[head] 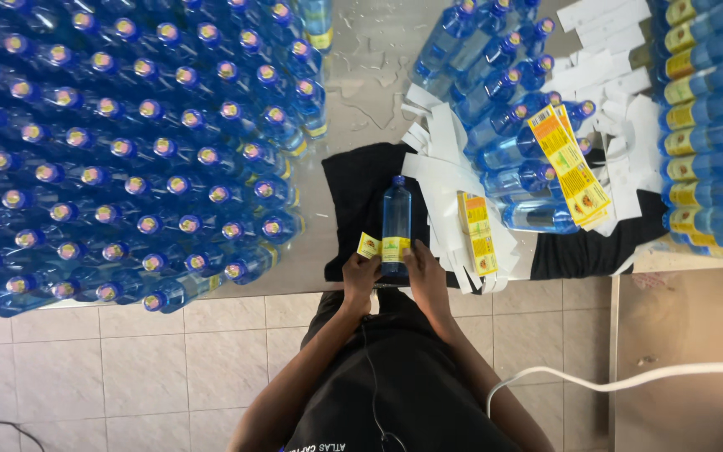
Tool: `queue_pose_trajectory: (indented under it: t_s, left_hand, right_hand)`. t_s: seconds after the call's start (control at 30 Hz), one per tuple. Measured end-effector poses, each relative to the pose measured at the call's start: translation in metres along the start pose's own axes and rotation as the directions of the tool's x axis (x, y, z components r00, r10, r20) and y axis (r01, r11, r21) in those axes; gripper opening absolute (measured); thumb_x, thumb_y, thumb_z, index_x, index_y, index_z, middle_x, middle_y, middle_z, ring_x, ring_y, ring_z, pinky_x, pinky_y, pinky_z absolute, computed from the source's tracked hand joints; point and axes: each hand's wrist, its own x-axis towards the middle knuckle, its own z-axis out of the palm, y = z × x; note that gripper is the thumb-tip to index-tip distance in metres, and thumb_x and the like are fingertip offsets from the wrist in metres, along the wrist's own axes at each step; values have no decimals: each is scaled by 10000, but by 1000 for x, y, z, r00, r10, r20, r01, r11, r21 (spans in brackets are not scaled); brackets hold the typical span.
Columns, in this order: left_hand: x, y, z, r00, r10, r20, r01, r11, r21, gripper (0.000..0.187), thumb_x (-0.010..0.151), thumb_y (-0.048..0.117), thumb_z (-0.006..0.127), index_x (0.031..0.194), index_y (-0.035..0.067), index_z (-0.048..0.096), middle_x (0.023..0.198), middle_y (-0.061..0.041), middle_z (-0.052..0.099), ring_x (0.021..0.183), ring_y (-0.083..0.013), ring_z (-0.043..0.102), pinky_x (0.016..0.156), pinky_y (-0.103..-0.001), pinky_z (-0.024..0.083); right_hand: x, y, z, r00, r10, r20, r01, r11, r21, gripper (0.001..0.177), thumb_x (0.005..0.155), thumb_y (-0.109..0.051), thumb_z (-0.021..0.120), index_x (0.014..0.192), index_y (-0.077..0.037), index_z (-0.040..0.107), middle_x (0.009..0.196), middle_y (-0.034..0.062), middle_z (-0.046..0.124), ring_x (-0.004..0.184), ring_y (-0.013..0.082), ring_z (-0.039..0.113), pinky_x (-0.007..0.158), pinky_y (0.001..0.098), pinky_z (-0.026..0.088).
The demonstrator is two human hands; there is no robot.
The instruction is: The person repeatedly picks up a plastic water bottle, peels a yellow label from a sheet, and wraps it around the bottle. The labeled bottles are placed on a table next to stacks of other bottles.
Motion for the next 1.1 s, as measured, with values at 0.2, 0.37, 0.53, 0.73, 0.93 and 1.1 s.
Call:
queue_pose_trajectory:
  t_s: [0.2,0.37,0.53,0.73,0.93,1.1]
  left_hand:
    - [9,6,-15,994,58,94,-74,981,177,202,1015,189,747,982,58,596,844,-61,603,832,-142,673,785,-385,547]
    - [35,-14,-20,994,46,100,-55,995,87,386,1008,220,802,1289,-30,715,1102,-168,719,1060,-221,701,984,-450,527]
    - [-14,31,-20,989,143,23,-144,987,67,655,1015,221,835,1517,-54,515,1406,-298,637,1354,-365,630,1139,-537,510]
    - [-67,62,-15,711,667,222,-687,592,422,552,1088,220,596,1606,65,489,1610,-183,532,1518,-387,521,1242,-493,469]
    - [-100,94,17,646,591,484,-764,494,416,835,1095,476,452,1706,-43,218,1762,-312,271,1622,-480,287,1306,-570,311]
    - [-99,98,17,591,673,445,-806,490,332,791,1092,380,655,1659,-87,363,1664,-371,410,1562,-545,377,1305,-575,314]
  right_hand:
    - [22,-6,26,982,168,81,-161,983,-90,920,949,-697,799,1587,-75,571,1396,236,720,1340,447,670,1052,593,558]
    - [21,-28,30,951,225,213,-308,763,568,493,893,-176,910,1298,17,704,1076,95,675,947,218,644,842,394,509]
    - [22,-22,31,950,146,277,-304,640,705,429,912,-80,854,1289,-2,663,1108,119,667,993,256,672,883,423,517]
    - [13,-57,12,969,-52,240,-146,664,733,694,870,-72,819,1505,-44,541,1424,158,678,1269,318,666,1108,482,501]
    - [6,-71,2,937,-306,166,101,695,712,774,881,-89,809,1574,-31,469,1584,160,596,1434,309,591,1189,503,505]
    - [-1,-94,-16,853,-499,150,272,672,689,942,741,-254,993,1531,-58,518,1430,113,683,1305,212,618,1116,463,550]
